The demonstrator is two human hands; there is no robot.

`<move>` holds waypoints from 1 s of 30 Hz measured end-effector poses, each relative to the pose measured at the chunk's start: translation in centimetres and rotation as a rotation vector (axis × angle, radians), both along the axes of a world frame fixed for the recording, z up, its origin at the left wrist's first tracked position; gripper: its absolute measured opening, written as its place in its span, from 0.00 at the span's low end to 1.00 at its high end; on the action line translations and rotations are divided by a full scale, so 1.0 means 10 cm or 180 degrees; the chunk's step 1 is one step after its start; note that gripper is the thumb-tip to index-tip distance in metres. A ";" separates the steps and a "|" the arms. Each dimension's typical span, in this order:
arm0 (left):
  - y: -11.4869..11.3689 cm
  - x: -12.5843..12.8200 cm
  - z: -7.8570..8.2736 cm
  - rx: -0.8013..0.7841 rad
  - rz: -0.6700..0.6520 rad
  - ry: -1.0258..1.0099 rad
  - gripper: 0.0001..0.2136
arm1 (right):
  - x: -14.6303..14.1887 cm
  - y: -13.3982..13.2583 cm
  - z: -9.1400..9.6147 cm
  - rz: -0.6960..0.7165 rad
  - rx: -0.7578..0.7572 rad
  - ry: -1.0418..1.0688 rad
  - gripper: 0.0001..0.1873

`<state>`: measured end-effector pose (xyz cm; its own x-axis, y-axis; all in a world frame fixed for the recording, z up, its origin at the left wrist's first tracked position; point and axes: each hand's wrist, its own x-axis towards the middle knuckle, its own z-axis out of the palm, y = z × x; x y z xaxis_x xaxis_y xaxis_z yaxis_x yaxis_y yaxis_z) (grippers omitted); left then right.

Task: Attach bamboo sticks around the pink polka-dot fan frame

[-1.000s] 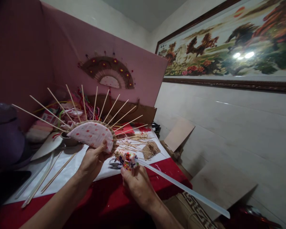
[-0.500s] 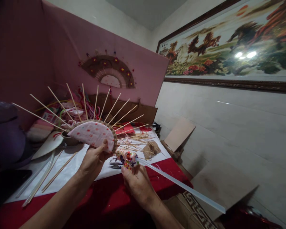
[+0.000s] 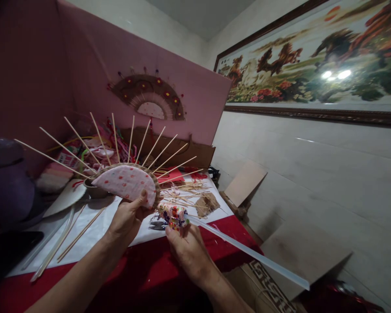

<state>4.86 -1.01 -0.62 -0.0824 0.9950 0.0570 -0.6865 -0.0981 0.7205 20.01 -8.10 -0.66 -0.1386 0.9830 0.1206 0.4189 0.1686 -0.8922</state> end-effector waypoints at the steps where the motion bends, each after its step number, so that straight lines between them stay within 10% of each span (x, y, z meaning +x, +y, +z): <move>1: 0.00 0.00 0.00 0.0001 -0.0009 -0.0003 0.20 | 0.00 0.00 0.01 -0.0004 -0.0058 0.0038 0.22; 30: 0.00 0.00 0.02 -0.0156 -0.0038 -0.0110 0.18 | -0.03 -0.04 0.04 0.0044 -0.0207 0.0170 0.23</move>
<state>4.89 -1.06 -0.45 -0.0717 0.9974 0.0055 -0.7118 -0.0550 0.7002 19.76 -8.46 -0.22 -0.1474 0.9870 0.0641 0.3683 0.1149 -0.9226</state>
